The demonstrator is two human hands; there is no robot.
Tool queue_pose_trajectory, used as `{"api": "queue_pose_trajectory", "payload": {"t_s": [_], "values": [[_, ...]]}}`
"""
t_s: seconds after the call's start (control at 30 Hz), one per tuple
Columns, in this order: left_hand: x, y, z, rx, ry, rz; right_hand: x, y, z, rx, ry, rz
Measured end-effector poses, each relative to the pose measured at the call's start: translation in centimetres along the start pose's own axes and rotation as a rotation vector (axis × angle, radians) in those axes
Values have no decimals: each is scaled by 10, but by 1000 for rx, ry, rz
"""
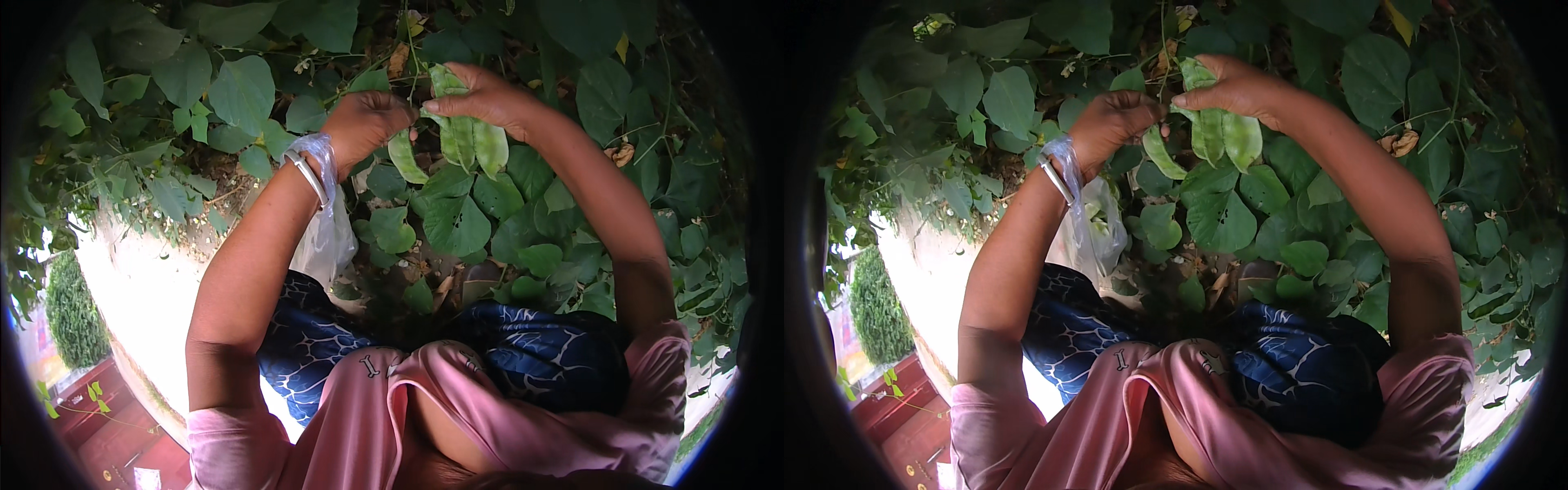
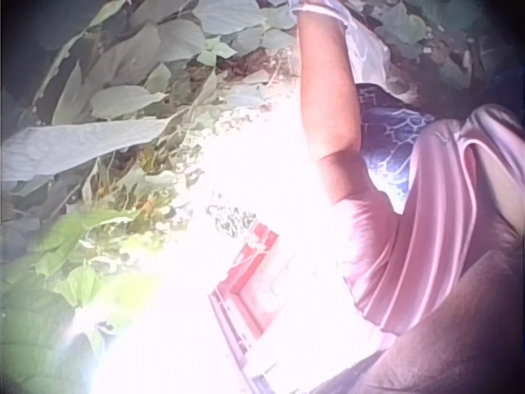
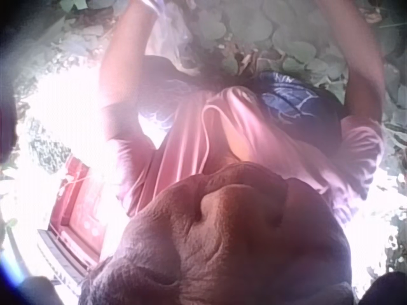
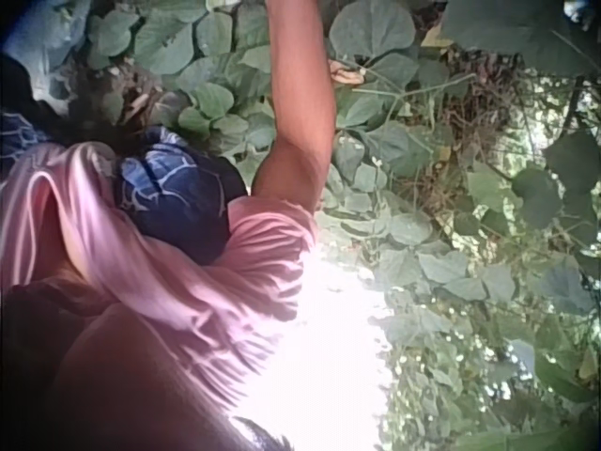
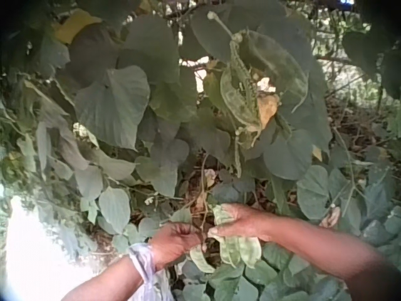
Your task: The person reaches into a leafy vine plant, picks green pods by hand, and places them into a clear plastic bag held in the other hand. The person moves along the plant, repeatedly selecting and collecting pods throughout the clip.
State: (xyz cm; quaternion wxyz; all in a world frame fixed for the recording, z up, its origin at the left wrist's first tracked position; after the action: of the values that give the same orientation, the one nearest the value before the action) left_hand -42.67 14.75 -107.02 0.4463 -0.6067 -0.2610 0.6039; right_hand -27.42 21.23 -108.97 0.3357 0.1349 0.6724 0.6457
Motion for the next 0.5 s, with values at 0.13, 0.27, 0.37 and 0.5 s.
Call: {"api": "queue_pose_trajectory", "payload": {"t_s": [0.13, 0.27, 0.37, 0.5], "values": [[1, 3, -5, 139, -53, -91, 1, -8, 1, -18, -21, -22], [1, 1, -9, 168, -148, -190, 6, -17, 3, 4, -7, -21], [-1, -5, -15, 75, -51, -167, 7, -19, 12, 73, 95, -20], [-5, -14, -24, -149, 109, -137, 6, -18, 19, 79, 157, 11]]}}
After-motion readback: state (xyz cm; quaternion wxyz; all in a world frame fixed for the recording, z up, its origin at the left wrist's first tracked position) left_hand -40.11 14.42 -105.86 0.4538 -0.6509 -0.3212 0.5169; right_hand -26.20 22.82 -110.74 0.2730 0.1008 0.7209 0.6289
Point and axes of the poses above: each hand's wrist, its own x-axis towards the middle knuckle, its own z-axis out of the back of the hand, y = z × x, the point moved 5 cm from there along x, towards the middle knuckle, and after that the axes turned 3 degrees about -x, right-handed, at the moved point
